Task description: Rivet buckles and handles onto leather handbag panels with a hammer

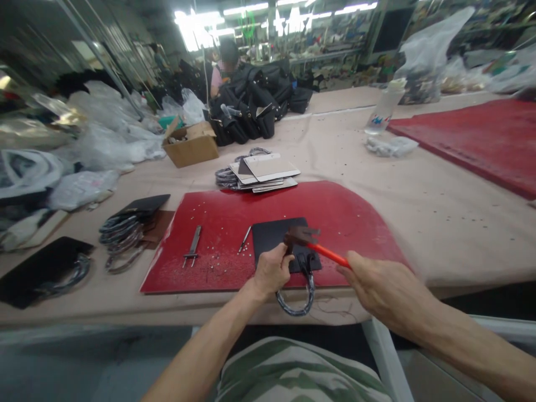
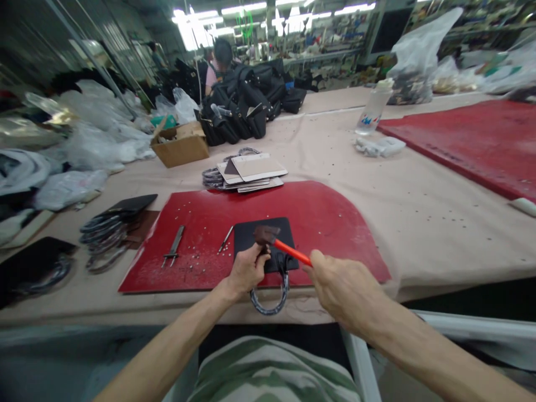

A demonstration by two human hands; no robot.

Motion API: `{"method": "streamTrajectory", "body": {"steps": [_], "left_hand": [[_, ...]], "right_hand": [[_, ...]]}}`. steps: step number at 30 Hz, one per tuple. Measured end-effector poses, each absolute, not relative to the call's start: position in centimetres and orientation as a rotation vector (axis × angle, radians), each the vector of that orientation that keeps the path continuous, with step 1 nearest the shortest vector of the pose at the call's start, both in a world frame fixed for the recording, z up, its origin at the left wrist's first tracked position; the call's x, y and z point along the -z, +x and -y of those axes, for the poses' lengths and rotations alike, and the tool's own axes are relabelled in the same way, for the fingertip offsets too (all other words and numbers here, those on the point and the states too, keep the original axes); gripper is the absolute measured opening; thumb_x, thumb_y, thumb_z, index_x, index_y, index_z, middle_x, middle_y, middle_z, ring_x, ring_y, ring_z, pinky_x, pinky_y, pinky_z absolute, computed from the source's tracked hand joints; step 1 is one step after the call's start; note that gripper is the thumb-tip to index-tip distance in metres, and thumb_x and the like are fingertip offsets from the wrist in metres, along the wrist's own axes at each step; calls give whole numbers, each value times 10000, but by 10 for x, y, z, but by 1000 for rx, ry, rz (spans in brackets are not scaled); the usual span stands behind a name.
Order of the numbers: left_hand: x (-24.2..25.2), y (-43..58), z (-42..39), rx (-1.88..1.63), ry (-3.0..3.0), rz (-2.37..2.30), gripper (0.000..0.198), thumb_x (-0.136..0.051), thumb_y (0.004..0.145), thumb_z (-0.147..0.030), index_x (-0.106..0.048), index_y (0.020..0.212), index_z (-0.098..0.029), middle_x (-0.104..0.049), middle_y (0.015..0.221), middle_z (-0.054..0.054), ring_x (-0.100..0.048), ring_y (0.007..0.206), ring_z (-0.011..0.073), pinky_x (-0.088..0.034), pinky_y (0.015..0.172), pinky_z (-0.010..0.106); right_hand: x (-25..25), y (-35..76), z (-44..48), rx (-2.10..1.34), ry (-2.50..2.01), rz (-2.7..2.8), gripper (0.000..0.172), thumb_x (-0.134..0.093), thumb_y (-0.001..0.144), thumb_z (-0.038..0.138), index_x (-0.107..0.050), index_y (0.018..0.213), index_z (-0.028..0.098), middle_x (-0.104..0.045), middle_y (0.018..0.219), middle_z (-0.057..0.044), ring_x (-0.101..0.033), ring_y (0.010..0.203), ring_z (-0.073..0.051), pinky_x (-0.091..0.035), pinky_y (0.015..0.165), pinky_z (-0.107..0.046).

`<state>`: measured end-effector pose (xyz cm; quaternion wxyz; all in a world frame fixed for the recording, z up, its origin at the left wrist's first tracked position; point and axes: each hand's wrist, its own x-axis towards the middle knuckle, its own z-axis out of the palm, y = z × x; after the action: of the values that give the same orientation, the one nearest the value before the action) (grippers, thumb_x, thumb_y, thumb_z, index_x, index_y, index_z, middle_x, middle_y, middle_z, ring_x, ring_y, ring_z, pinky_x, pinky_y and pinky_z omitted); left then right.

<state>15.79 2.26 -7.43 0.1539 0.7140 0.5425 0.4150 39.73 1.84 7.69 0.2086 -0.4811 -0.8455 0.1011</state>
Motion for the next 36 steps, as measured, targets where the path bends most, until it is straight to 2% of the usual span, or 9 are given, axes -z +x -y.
{"method": "streamTrajectory", "body": {"steps": [5,8,14,17,21,26,28,33,36], "left_hand": [[75,159,-24,-1200,2044,-1549,161,-554,884,-116,-571,995,-232,-727,918,56,-727,856,214,-581,766,299],[74,158,-25,-1216,2041,-1530,150,-563,887,-124,-573,994,-230,-728,930,57,-726,866,213,-582,779,302],[69,153,-21,-1236,1955,-1499,113,-562,903,-146,-585,979,-227,-727,931,46,-718,868,195,-572,807,299],[69,156,-19,-1241,1876,-1481,115,-563,897,-153,-593,985,-221,-732,950,47,-720,895,189,-569,837,302],[63,157,-24,-1340,1523,-1430,80,-568,892,-218,-593,963,-193,-739,894,49,-729,828,176,-589,808,308],[37,102,-35,-1486,1165,-1618,244,-582,879,-359,-574,1021,-161,-742,864,65,-733,738,193,-601,718,327],[24,65,-39,-1268,1332,-2009,212,-593,855,-329,-632,966,-153,-730,802,69,-721,740,216,-578,720,327],[6,8,-42,-36,1582,-2638,239,-537,894,-293,-712,957,-142,-730,943,169,-707,955,320,-533,825,390],[6,12,-43,102,1665,-2644,294,-518,927,-327,-722,1039,-147,-703,1083,176,-686,1026,310,-521,856,373]], "right_hand": [[-49,418,-44,-734,-1457,2221,479,-331,946,645,-432,689,253,-472,535,0,-436,458,-169,-302,470,-296],[-20,424,-69,-994,-1581,2052,457,-314,967,584,-428,678,249,-458,538,11,-415,438,-153,-343,465,-285],[22,414,-81,-355,-1937,2292,219,-411,972,284,-562,864,168,-628,804,-124,-609,705,-240,-405,601,-314],[27,395,-72,31,-1695,2388,272,-459,968,287,-602,1099,96,-621,1080,-215,-608,922,-311,-457,713,-383],[43,362,-61,-100,-1174,2449,381,-537,952,324,-588,1264,113,-569,1313,-200,-533,1164,-332,-451,952,-476],[63,342,-52,-172,-1134,2486,408,-546,942,284,-600,1317,132,-500,1443,-165,-430,1286,-354,-357,1076,-526],[64,343,-51,-190,-1148,2485,414,-544,945,290,-602,1323,132,-499,1445,-154,-420,1295,-352,-347,1088,-519],[66,345,-54,-171,-1149,2446,407,-534,947,293,-611,1315,139,-511,1431,-140,-421,1297,-348,-344,1095,-519],[71,344,-55,-135,-1121,2432,393,-514,957,299,-618,1302,141,-519,1422,-138,-433,1281,-348,-353,1088,-524]]}}
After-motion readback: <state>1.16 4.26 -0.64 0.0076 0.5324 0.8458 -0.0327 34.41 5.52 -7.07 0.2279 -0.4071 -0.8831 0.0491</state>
